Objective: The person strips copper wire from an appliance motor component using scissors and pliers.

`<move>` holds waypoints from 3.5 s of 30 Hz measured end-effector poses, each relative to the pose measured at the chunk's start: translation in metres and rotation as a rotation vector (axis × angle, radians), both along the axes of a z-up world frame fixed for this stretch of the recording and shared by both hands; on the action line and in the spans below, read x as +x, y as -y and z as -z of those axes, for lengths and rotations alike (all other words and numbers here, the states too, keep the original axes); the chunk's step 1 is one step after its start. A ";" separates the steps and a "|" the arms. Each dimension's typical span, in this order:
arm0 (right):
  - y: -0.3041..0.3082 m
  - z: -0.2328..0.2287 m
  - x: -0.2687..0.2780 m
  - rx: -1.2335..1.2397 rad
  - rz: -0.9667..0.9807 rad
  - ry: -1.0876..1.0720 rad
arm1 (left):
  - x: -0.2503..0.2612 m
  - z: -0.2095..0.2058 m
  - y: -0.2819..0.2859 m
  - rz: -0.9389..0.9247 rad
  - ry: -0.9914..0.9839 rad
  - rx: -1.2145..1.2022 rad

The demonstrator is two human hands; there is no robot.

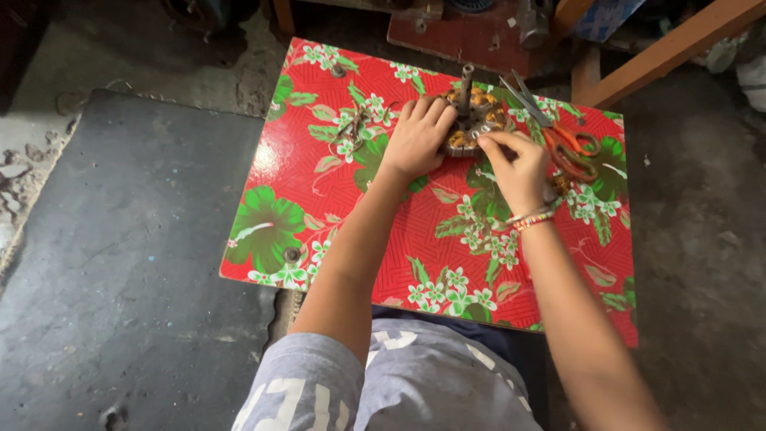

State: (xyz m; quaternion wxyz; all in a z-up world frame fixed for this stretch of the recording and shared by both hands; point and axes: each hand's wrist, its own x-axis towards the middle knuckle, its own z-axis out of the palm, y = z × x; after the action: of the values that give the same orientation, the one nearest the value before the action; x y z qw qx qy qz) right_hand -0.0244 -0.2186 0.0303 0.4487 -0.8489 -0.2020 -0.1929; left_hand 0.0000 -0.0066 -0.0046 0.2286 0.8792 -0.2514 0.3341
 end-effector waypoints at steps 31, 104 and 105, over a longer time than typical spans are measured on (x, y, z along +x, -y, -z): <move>0.067 -0.053 0.002 0.024 -0.084 -0.293 | 0.004 0.007 -0.001 0.011 -0.071 -0.014; 0.137 0.032 -0.079 0.714 -0.139 -1.172 | 0.018 -0.002 0.065 0.079 -0.117 -0.574; 0.131 0.029 -0.086 0.833 -0.357 -1.355 | 0.017 -0.001 0.064 0.063 -0.167 -0.574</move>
State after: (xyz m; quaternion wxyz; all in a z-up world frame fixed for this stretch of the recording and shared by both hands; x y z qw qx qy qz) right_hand -0.1100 -0.3494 0.0009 0.7763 -0.4999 0.0691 0.3776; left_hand 0.0171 -0.0702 -0.0035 0.4978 0.7948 -0.1544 0.3109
